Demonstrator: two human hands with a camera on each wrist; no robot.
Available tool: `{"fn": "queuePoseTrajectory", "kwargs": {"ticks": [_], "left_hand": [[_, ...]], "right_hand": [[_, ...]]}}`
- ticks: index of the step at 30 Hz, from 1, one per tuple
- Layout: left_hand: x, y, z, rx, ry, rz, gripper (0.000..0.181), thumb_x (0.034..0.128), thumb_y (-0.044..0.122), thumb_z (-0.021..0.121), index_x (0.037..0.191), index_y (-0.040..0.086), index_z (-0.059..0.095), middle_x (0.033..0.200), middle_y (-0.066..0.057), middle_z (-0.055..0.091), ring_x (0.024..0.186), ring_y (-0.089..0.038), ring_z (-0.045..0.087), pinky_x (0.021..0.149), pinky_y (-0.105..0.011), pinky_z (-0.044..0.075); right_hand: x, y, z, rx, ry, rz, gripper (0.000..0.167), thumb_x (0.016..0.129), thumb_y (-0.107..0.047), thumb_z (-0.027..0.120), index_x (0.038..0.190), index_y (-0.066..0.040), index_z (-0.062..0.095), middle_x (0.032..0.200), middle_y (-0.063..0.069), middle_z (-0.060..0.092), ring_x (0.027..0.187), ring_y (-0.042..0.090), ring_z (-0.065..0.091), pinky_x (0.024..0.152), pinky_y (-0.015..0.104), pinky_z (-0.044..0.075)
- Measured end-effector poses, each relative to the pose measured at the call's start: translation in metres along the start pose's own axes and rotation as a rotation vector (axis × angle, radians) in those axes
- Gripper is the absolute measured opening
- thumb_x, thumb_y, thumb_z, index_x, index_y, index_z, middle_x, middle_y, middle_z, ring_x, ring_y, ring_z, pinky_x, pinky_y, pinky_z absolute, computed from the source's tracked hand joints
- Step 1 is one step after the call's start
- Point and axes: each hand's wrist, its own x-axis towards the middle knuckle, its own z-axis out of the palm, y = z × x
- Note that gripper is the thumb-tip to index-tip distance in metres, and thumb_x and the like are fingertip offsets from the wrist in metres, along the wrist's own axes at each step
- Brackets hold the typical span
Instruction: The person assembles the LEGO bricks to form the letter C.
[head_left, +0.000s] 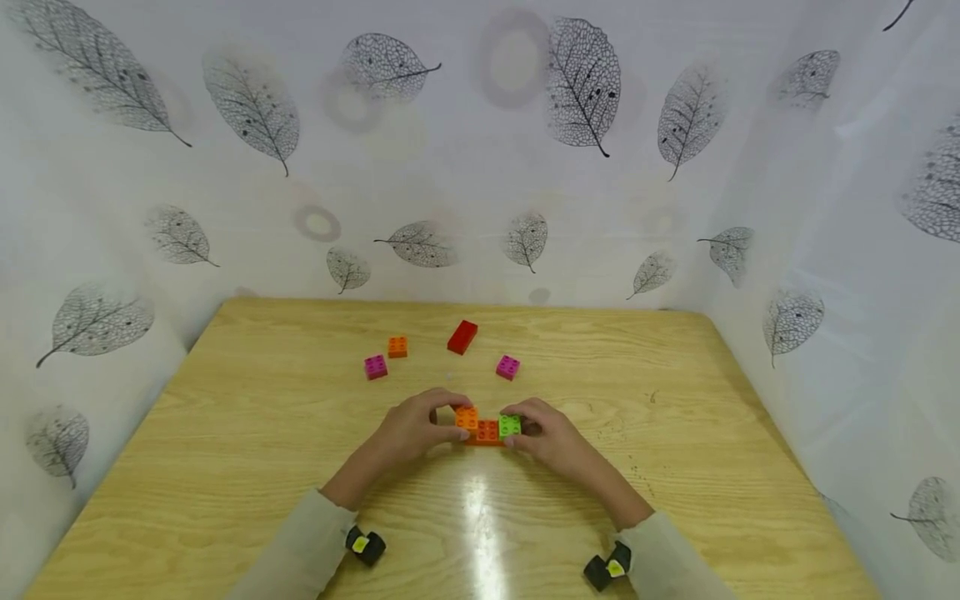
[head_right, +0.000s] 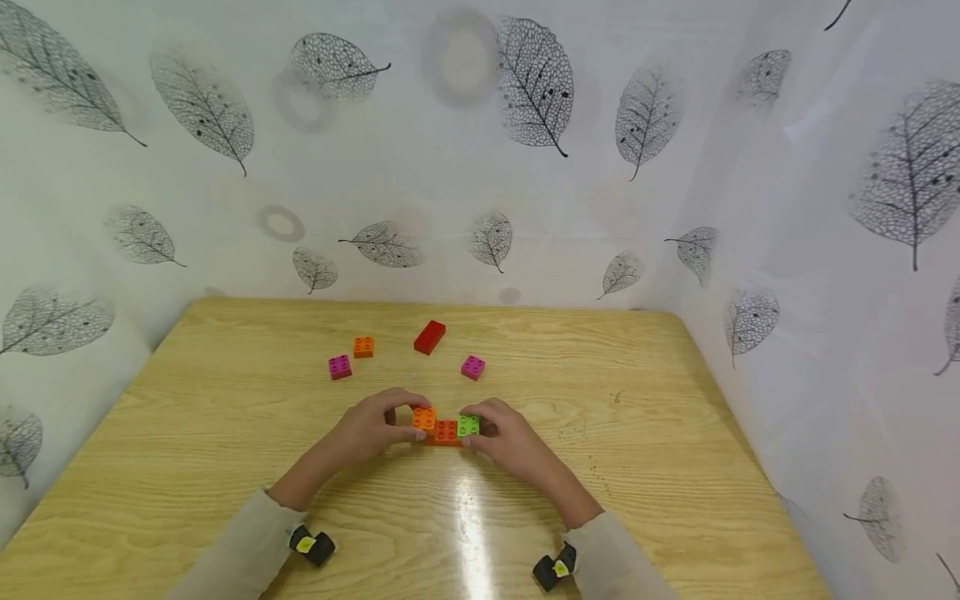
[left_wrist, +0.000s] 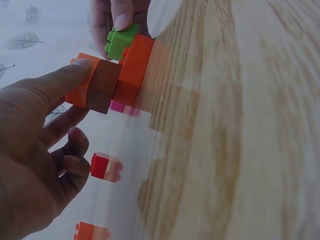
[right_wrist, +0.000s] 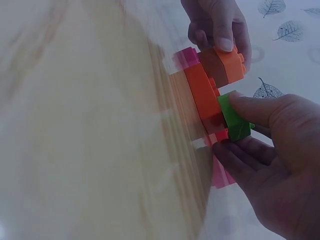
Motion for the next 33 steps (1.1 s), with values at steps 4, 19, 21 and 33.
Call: {"fn": "queuePoseTrajectory", "kwargs": {"ticks": [4, 19, 21, 33], "left_hand": [[-0.001, 0.001, 0.000, 0.008, 0.007, 0.007, 0.037, 0.0871, 0.044, 0.077, 0.123, 0.040, 0.067, 0.125, 0.015, 0.063, 0.086, -0.015, 0.054, 0.072, -0.033, 0.047], [-0.002, 0.000, -0.004, -0.052, -0.061, 0.033, 0.047, 0.0888, 0.048, 0.074, 0.131, 0.030, 0.064, 0.127, 0.010, 0.061, 0.088, -0.016, 0.052, 0.073, -0.032, 0.047], [-0.002, 0.000, -0.005, -0.056, -0.065, 0.031, 0.047, 0.0888, 0.048, 0.074, 0.131, 0.031, 0.063, 0.126, 0.011, 0.060, 0.089, -0.017, 0.053, 0.074, -0.033, 0.048], [-0.002, -0.013, -0.032, -0.188, -0.001, -0.027, 0.051, 0.0941, 0.044, 0.069, 0.137, 0.019, 0.061, 0.123, -0.001, 0.065, 0.085, -0.023, 0.055, 0.066, -0.033, 0.050]], "right_hand": [[0.000, 0.000, 0.001, -0.019, 0.026, -0.010, 0.040, 0.093, -0.028, 0.074, 0.131, -0.018, 0.065, 0.122, -0.004, 0.061, 0.113, 0.016, 0.060, 0.098, 0.040, 0.050], [0.000, -0.003, 0.001, -0.025, 0.041, -0.022, 0.040, 0.092, -0.024, 0.075, 0.130, -0.017, 0.065, 0.125, -0.004, 0.061, 0.116, 0.016, 0.059, 0.101, 0.040, 0.049], [0.000, -0.003, 0.001, -0.020, 0.036, -0.017, 0.040, 0.092, -0.024, 0.075, 0.131, -0.017, 0.065, 0.126, -0.004, 0.061, 0.117, 0.016, 0.059, 0.101, 0.042, 0.049], [0.000, -0.002, 0.002, -0.035, 0.033, -0.015, 0.041, 0.091, -0.022, 0.076, 0.130, -0.016, 0.065, 0.125, -0.004, 0.061, 0.115, 0.015, 0.059, 0.100, 0.039, 0.050]]}}
